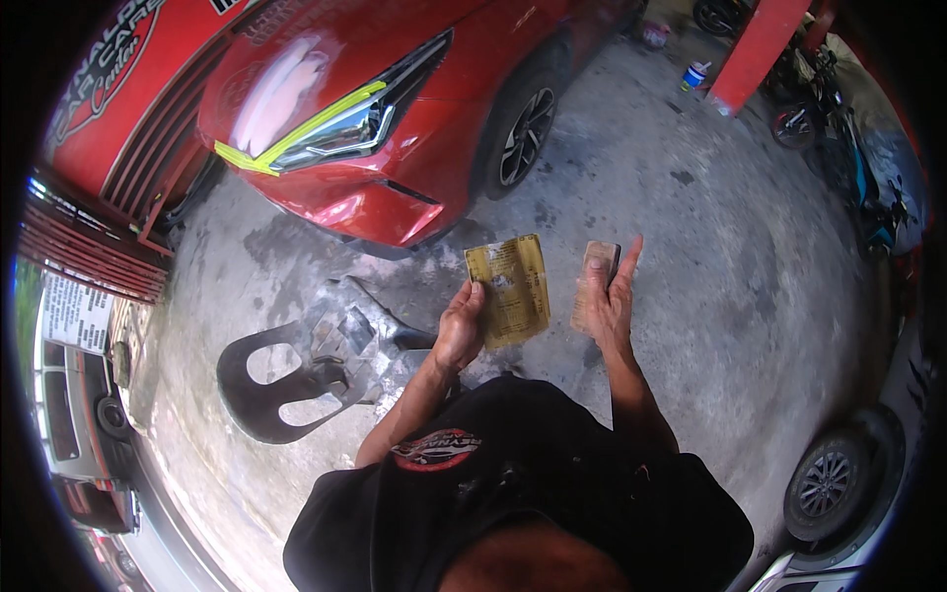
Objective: The person sands a specific area on the rear quarter panel of a red car using a sanding block and water. They repeatedly rub the surface, dip the block in a bucket of water, and switch between different sanding sheets during the process.
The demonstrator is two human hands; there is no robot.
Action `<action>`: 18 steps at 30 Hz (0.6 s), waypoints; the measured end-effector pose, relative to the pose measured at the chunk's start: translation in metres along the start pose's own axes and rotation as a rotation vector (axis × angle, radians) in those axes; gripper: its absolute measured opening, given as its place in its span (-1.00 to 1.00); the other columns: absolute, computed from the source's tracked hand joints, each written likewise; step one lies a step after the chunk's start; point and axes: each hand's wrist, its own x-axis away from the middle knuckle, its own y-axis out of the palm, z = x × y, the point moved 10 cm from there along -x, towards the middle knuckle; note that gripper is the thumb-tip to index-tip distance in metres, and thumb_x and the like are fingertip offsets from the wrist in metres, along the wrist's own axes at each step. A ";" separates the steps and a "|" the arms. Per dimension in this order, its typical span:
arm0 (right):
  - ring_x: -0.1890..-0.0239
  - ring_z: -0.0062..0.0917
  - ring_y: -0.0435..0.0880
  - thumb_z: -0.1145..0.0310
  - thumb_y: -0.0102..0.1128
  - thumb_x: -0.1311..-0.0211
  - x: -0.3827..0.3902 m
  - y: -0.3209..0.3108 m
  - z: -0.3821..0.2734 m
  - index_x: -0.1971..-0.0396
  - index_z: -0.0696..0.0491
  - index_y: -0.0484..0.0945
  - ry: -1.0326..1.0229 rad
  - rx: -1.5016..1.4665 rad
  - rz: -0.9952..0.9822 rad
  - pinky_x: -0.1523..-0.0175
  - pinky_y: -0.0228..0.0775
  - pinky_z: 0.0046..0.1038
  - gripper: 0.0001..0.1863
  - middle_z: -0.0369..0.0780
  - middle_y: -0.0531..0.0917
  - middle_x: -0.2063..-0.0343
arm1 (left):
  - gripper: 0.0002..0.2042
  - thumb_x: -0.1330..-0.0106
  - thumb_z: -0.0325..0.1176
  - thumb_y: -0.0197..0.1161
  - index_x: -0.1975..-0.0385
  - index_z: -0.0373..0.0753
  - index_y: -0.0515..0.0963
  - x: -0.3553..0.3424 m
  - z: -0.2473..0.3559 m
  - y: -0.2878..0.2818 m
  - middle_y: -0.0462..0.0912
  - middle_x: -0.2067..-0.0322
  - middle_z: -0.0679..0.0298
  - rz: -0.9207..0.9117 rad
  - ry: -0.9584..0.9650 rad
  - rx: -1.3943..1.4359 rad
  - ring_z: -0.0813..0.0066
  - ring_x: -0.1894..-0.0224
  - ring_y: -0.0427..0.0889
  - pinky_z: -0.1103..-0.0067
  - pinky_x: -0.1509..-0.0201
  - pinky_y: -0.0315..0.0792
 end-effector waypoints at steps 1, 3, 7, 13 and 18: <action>0.07 -0.46 0.63 0.02 -0.03 -0.60 -0.001 -0.001 0.005 -0.45 0.05 0.22 0.065 -0.029 -0.019 -0.07 0.47 -0.41 -0.39 -0.19 0.66 0.12 | -0.60 -0.68 -0.19 -0.14 -0.37 -0.24 0.29 -0.001 0.000 0.001 0.50 -0.24 0.20 -0.014 0.014 -0.016 0.32 -0.26 0.53 0.28 -0.38 0.44; 0.07 -0.45 0.62 -0.02 -0.18 -0.64 -0.003 0.009 -0.002 -0.43 0.08 0.26 -0.010 -0.083 -0.113 -0.09 0.46 -0.42 -0.40 -0.19 0.65 0.08 | -0.58 -0.68 -0.19 -0.12 -0.40 -0.24 0.26 -0.002 -0.001 0.006 0.49 -0.24 0.23 -0.049 0.035 -0.044 0.36 -0.27 0.52 0.33 -0.39 0.42; -0.22 -0.09 0.55 0.17 -0.07 -0.61 0.016 0.052 -0.035 -0.44 0.15 0.27 -0.289 0.135 -0.099 -0.32 0.37 -0.24 -0.44 0.08 0.50 -0.17 | -0.54 -0.67 -0.18 -0.08 -0.44 -0.23 0.22 -0.004 -0.009 0.037 0.48 -0.23 0.28 -0.176 0.048 -0.197 0.46 -0.24 0.50 0.39 -0.39 0.38; -0.18 -0.25 0.60 0.46 0.40 -0.25 0.020 0.055 -0.008 -0.35 0.13 0.33 -0.249 -0.117 -0.104 -0.26 0.46 -0.27 -0.32 -0.02 0.57 -0.14 | -0.50 -0.62 -0.11 0.04 -0.45 -0.15 0.25 0.003 -0.001 0.067 0.50 -0.22 0.33 -0.392 0.011 0.016 0.42 -0.26 0.51 0.38 -0.38 0.40; -0.20 -0.20 0.62 0.29 0.46 -0.30 0.019 0.046 -0.023 -0.09 0.19 0.58 -0.484 -0.045 -0.033 -0.26 0.47 -0.30 -0.55 -0.01 0.61 -0.14 | -0.47 -0.55 -0.23 0.18 -0.45 -0.12 0.25 -0.009 0.002 0.067 0.46 -0.29 0.24 -0.299 -0.079 0.316 0.29 -0.35 0.45 0.30 -0.41 0.41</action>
